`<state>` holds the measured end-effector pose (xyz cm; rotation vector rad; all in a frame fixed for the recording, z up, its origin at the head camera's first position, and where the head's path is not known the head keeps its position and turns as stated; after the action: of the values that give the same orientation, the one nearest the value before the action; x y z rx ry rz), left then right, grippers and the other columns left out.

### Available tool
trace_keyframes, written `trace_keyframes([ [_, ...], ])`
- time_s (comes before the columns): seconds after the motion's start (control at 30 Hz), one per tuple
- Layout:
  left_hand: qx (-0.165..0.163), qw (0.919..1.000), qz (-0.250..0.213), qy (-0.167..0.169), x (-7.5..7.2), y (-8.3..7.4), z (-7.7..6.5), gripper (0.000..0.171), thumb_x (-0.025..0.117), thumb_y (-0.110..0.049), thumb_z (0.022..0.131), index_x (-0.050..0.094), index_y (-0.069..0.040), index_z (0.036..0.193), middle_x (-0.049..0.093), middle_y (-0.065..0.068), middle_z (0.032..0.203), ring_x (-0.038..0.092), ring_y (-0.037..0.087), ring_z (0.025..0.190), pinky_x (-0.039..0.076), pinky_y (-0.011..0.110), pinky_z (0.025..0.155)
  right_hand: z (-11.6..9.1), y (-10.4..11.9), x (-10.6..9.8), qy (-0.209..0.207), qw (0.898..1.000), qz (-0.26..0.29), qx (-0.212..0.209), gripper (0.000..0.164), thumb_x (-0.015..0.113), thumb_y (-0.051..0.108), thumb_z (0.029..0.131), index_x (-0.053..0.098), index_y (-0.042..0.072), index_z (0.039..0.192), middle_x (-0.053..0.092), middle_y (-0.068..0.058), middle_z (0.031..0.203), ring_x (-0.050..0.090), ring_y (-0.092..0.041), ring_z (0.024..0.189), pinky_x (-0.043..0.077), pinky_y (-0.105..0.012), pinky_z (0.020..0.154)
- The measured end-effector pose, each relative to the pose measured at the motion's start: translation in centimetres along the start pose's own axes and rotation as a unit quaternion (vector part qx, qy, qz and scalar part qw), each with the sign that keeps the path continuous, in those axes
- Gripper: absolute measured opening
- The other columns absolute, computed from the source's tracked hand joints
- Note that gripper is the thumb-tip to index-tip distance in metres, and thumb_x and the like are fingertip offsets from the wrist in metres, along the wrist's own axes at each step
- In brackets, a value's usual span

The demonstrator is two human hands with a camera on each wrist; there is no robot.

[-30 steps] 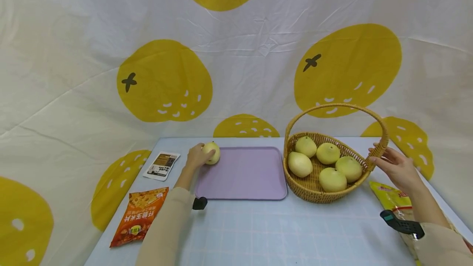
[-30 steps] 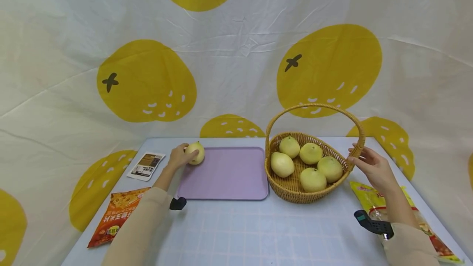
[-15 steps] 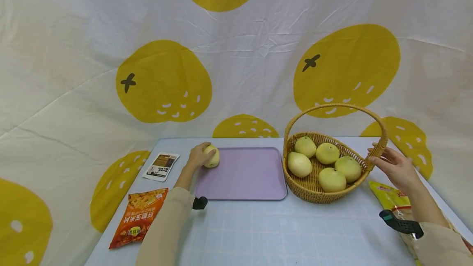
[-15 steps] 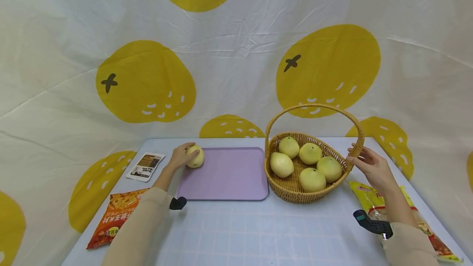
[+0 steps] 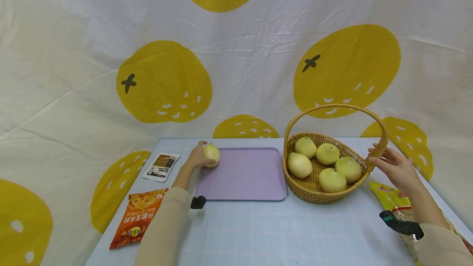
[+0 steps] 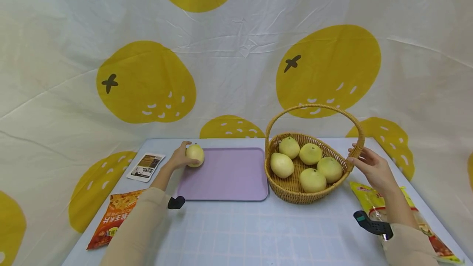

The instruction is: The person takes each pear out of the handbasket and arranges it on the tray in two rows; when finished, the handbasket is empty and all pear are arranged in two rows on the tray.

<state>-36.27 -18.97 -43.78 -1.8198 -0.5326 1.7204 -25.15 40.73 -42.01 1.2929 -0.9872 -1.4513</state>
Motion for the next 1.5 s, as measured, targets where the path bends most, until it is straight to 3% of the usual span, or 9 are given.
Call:
trace_keyframes([
  [0.23,0.004,0.9992,-0.029,0.028,-0.4,0.4,-0.1,0.074,0.078,-0.019,0.074,0.042,0.001,0.136,0.049,0.03,0.129,0.048,0.043,0.116,0.041,0.053,0.094,0.0,0.1,-0.1,-0.003,1.0,-0.005,-0.001,0.055,0.058,0.015,0.094,0.037,0.019,0.144,0.053,0.025,0.112,0.051,0.016,0.095,0.044,-0.003,0.071],
  [0.4,0.005,0.9989,-0.046,-0.001,0.0,1.3,0.1,0.078,0.074,-0.017,0.076,0.036,0.001,0.142,0.041,0.029,0.138,0.044,0.045,0.121,0.038,0.056,0.097,0.0,0.0,0.2,0.006,1.0,0.016,-0.001,0.053,0.057,0.012,0.094,0.037,0.021,0.143,0.054,0.025,0.112,0.052,0.015,0.096,0.043,-0.003,0.071],
  [0.57,0.02,0.9983,-0.045,-0.03,0.4,1.2,0.1,0.079,0.073,-0.016,0.075,0.035,0.001,0.142,0.043,0.032,0.134,0.043,0.047,0.119,0.039,0.059,0.094,0.1,0.1,0.2,0.005,1.0,-0.012,0.001,0.057,0.057,0.016,0.095,0.033,0.019,0.146,0.052,0.027,0.112,0.05,0.015,0.098,0.043,-0.003,0.073],
  [0.87,0.032,0.9978,-0.053,-0.025,0.6,0.3,-0.2,0.079,0.074,-0.014,0.076,0.035,0.002,0.142,0.044,0.03,0.134,0.045,0.046,0.118,0.04,0.058,0.094,0.1,0.2,0.1,0.001,0.999,-0.039,0.0,0.058,0.057,0.019,0.095,0.031,0.019,0.147,0.05,0.027,0.113,0.05,0.016,0.098,0.043,-0.003,0.073],
  [1.1,0.047,0.9964,-0.056,-0.042,0.8,0.2,-0.1,0.08,0.076,-0.017,0.074,0.037,0.001,0.141,0.044,0.03,0.132,0.045,0.045,0.117,0.04,0.057,0.094,-0.1,0.1,0.1,0.008,1.0,-0.012,0.004,0.054,0.055,0.014,0.095,0.034,0.021,0.145,0.052,0.027,0.112,0.05,0.016,0.098,0.043,-0.003,0.072],
  [1.2,0.088,0.9906,-0.064,-0.083,0.7,-0.5,0.1,0.074,0.078,-0.017,0.074,0.043,0.001,0.137,0.045,0.028,0.133,0.042,0.043,0.121,0.034,0.057,0.1,-0.2,0.1,0.1,0.007,1.0,-0.006,0.003,0.055,0.055,0.014,0.095,0.033,0.02,0.145,0.052,0.027,0.112,0.05,0.016,0.098,0.042,-0.003,0.073],
  [1.3,0.147,0.9763,-0.073,-0.141,0.5,-1.8,0.3,0.064,0.079,-0.015,0.072,0.054,0.002,0.128,0.051,0.025,0.13,0.043,0.041,0.122,0.03,0.054,0.103,-0.2,0.1,0.1,0.003,1.0,-0.006,-0.001,0.055,0.055,0.014,0.095,0.033,0.019,0.145,0.052,0.026,0.113,0.05,0.015,0.098,0.042,-0.003,0.073],
  [1.43,0.199,0.9568,-0.087,-0.193,0.6,-4.3,0.3,0.05,0.08,-0.012,0.07,0.063,0.004,0.114,0.06,0.022,0.118,0.05,0.039,0.115,0.035,0.05,0.1,-0.3,0.3,0.3,0.005,1.0,0.029,-0.007,0.053,0.055,0.011,0.095,0.036,0.019,0.144,0.053,0.023,0.114,0.052,0.014,0.098,0.043,-0.003,0.073],
  [1.5,0.214,0.9513,-0.1,-0.198,1.0,-5.6,0.1,0.045,0.079,-0.011,0.071,0.064,0.004,0.111,0.063,0.02,0.114,0.053,0.038,0.111,0.041,0.049,0.093,-0.2,0.3,0.3,0.008,0.999,0.048,-0.007,0.053,0.056,0.009,0.095,0.037,0.019,0.143,0.053,0.021,0.115,0.053,0.014,0.097,0.044,-0.004,0.072],
])
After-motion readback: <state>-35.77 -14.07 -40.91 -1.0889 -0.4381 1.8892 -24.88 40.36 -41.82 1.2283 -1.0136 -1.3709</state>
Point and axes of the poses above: each hand's wrist, its own z-axis towards the middle knuckle, its own x-axis out of the palm, y = z × x, the point moved 3 cm from there along z, towards the middle knuckle
